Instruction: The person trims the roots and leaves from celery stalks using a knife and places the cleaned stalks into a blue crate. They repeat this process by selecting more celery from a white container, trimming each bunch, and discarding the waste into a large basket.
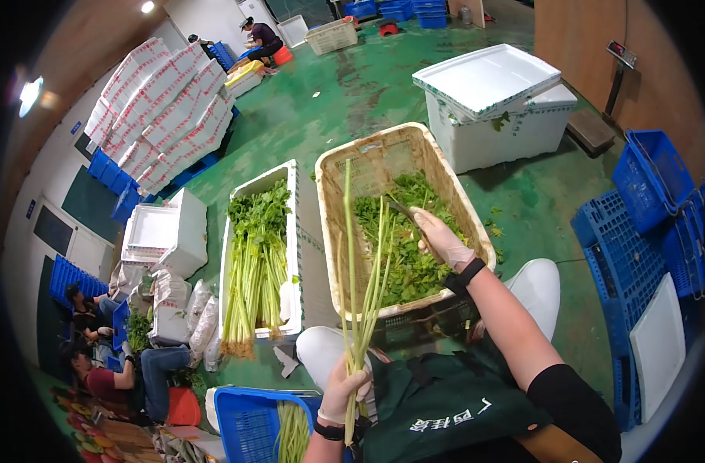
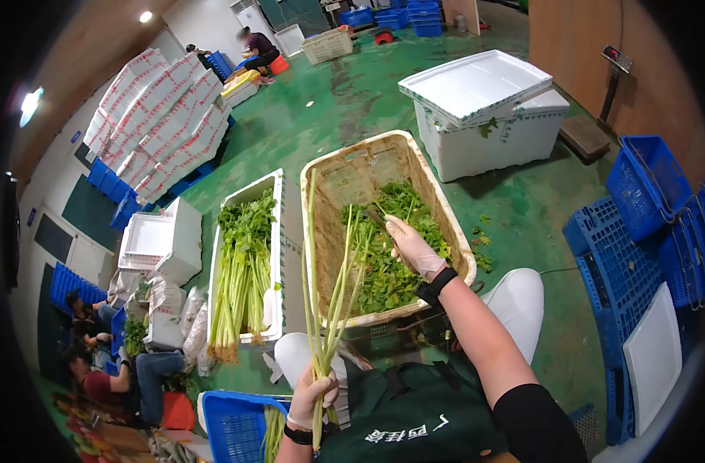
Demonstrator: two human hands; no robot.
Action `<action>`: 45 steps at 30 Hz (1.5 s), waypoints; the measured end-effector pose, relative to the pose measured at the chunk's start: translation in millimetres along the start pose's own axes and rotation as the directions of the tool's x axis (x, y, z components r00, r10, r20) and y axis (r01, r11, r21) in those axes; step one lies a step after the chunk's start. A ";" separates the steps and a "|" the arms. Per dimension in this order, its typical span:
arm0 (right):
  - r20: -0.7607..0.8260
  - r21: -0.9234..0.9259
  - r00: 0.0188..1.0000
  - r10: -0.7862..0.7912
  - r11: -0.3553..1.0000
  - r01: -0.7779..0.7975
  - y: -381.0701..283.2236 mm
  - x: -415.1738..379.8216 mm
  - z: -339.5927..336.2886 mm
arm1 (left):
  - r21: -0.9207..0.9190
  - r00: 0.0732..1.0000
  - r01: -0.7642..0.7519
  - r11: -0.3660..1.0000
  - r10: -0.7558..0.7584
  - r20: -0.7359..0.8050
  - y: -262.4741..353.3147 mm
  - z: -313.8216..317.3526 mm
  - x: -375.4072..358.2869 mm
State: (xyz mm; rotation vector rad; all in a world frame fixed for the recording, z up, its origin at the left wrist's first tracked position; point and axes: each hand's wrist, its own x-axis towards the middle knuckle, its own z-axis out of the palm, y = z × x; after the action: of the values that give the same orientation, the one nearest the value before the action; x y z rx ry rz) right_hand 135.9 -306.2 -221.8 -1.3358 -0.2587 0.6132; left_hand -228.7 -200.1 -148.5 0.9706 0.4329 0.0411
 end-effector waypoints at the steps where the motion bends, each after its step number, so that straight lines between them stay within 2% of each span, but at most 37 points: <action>1: 0.127 -0.024 0.990 0.063 0.998 -0.061 1.2 -0.6 -4.2 | 0.031 1.000 0.002 1.000 -0.002 -0.003 -0.1 1.1 -0.7; 2: 0.176 -0.009 0.976 0.126 0.992 -0.126 2.6 2.5 -5.3 | 0.033 1.000 0.006 0.999 -0.006 -0.002 -1.2 1.2 -1.2; 3: 0.173 -0.006 0.977 0.124 0.992 -0.125 4.1 1.5 -8.7 | 0.019 1.000 0.002 1.000 -0.002 0.003 -2.6 0.5 -1.1; 5: 0.336 -0.035 0.931 0.142 0.990 -0.139 -6.6 -8.6 -9.4 | 0.008 1.000 -0.005 1.000 0.005 0.009 -4.5 -3.1 -0.3; 6: 0.409 0.027 0.903 0.135 0.987 -0.160 -10.7 -12.6 -6.9 | -0.039 0.999 0.000 0.999 0.001 0.034 -6.4 -6.0 -0.2; 7: 0.409 0.028 0.902 0.136 0.987 -0.161 -14.5 -16.3 -7.3 | -0.086 0.998 0.009 0.996 -0.004 0.058 -6.5 -6.0 -0.7; 10: 0.498 -0.033 0.807 0.316 0.937 -0.347 -25.2 -24.6 -8.0 | -0.164 0.997 0.004 0.986 0.008 0.073 -2.6 -2.2 -2.3; 11: 0.498 -0.030 0.808 0.315 0.938 -0.347 -23.6 -21.9 -10.4 | -0.162 0.997 0.005 0.987 0.007 0.073 -1.9 -2.4 -2.7; 13: 0.609 -0.138 0.703 0.368 0.922 -0.362 -19.6 -14.7 -18.4 | -0.193 0.995 0.015 0.981 0.004 0.098 -1.0 -4.1 -3.8; 15: 0.628 -0.104 0.703 0.335 0.931 -0.351 -18.1 -14.7 -29.9 | -0.200 0.996 0.010 0.980 0.008 0.088 -3.9 -12.3 -5.3; 18: 0.592 0.090 0.790 0.162 0.960 -0.264 -31.3 -22.2 -39.0 | -0.237 0.998 -0.009 0.972 0.026 0.066 -0.7 -8.6 -7.4; 19: 0.542 0.231 0.837 0.067 0.947 -0.225 -13.9 -16.1 -43.8 | -0.267 0.998 -0.022 0.963 0.038 0.054 0.5 -6.1 -6.6; 21: 0.246 0.473 0.947 0.205 0.828 -0.302 11.5 -14.3 -37.7 | -0.287 0.998 -0.018 0.958 0.036 0.057 -2.6 -7.1 -4.9; 22: 0.179 0.456 0.962 0.208 0.849 -0.268 18.9 -14.5 -29.7 | -0.307 0.998 -0.017 0.952 0.036 0.056 -4.5 -8.6 -4.9; 23: 0.225 0.429 0.948 0.224 0.851 -0.303 23.5 -14.9 -27.0 | -0.303 0.998 -0.013 0.953 0.032 0.060 -6.0 -9.6 -4.3; 25: 0.343 0.524 0.897 0.279 0.736 -0.430 26.4 -15.8 -19.3 | -0.354 0.997 0.007 0.935 0.020 0.072 -10.0 -11.7 -3.4; 26: 0.343 0.528 0.897 0.277 0.733 -0.429 29.6 -12.2 -15.6 | -0.350 0.997 0.008 0.937 0.018 0.072 -13.2 -14.2 -3.3; 28: 0.473 0.640 0.872 0.128 0.630 -0.439 26.4 -6.3 -4.7 | -0.423 0.995 0.048 0.905 -0.008 0.095 -18.8 -18.5 -1.5; 31: 0.417 0.606 0.902 0.113 0.705 -0.368 12.6 -3.1 8.7 | -0.440 0.993 0.060 0.896 -0.011 0.114 -22.1 -20.6 1.9; 33: 0.438 0.621 0.892 0.114 0.679 -0.392 10.5 6.1 10.6 | -0.437 0.993 0.063 0.897 -0.012 0.118 -21.5 -19.1 3.7; 35: 0.337 0.680 0.939 0.071 0.671 -0.295 18.2 19.6 10.1 | -0.438 0.992 0.065 0.897 -0.013 0.122 -20.3 -17.2 6.7; 36: 0.340 0.744 0.940 -0.003 0.612 -0.267 23.8 26.5 7.0 | -0.438 0.991 0.060 0.897 -0.001 0.134 -20.1 -16.6 8.3; 37: 0.343 0.742 0.939 0.000 0.614 -0.271 25.5 30.8 6.1 | -0.438 0.989 0.054 0.897 0.011 0.145 -20.2 -16.6 9.3; 39: 0.026 0.762 0.996 0.083 0.643 -0.074 29.3 38.5 5.7 | -0.429 0.990 0.069 0.900 -0.010 0.140 -21.9 -20.6 11.0; 40: -0.055 0.719 0.997 0.057 0.695 0.000 29.3 37.1 5.5 | -0.417 0.990 0.088 0.905 -0.032 0.137 -23.7 -23.3 12.6; 41: -0.048 0.716 0.997 0.059 0.699 -0.007 30.0 35.8 7.0 | -0.423 0.991 0.082 0.902 -0.028 0.132 -26.7 -27.1 15.5; 42: -0.169 0.536 0.985 0.016 0.840 0.078 31.3 34.0 8.2 | -0.322 0.994 0.057 0.945 -0.025 0.104 -30.6 -31.2 19.3; 43: -0.275 0.320 0.960 -0.053 0.936 0.143 31.8 31.2 8.2 | -0.217 0.997 0.037 0.976 -0.021 0.076 -33.9 -32.3 21.1; 44: -0.366 0.013 0.927 -0.084 0.995 0.096 38.1 32.1 3.4 | -0.142 1.000 -0.009 0.990 0.007 -0.018 -24.6 -11.5 18.9; 45: -0.433 -0.348 0.819 -0.377 0.908 0.234 46.8 36.4 -3.4 | -0.152 1.000 -0.012 0.988 0.008 -0.029 -21.3 -10.3 22.2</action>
State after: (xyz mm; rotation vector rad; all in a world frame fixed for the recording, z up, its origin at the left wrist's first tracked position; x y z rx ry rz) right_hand 154.9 -283.9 -273.5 -1.6337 -0.1402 -0.0599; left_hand -215.6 -199.1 -178.1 0.8222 0.4442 0.0957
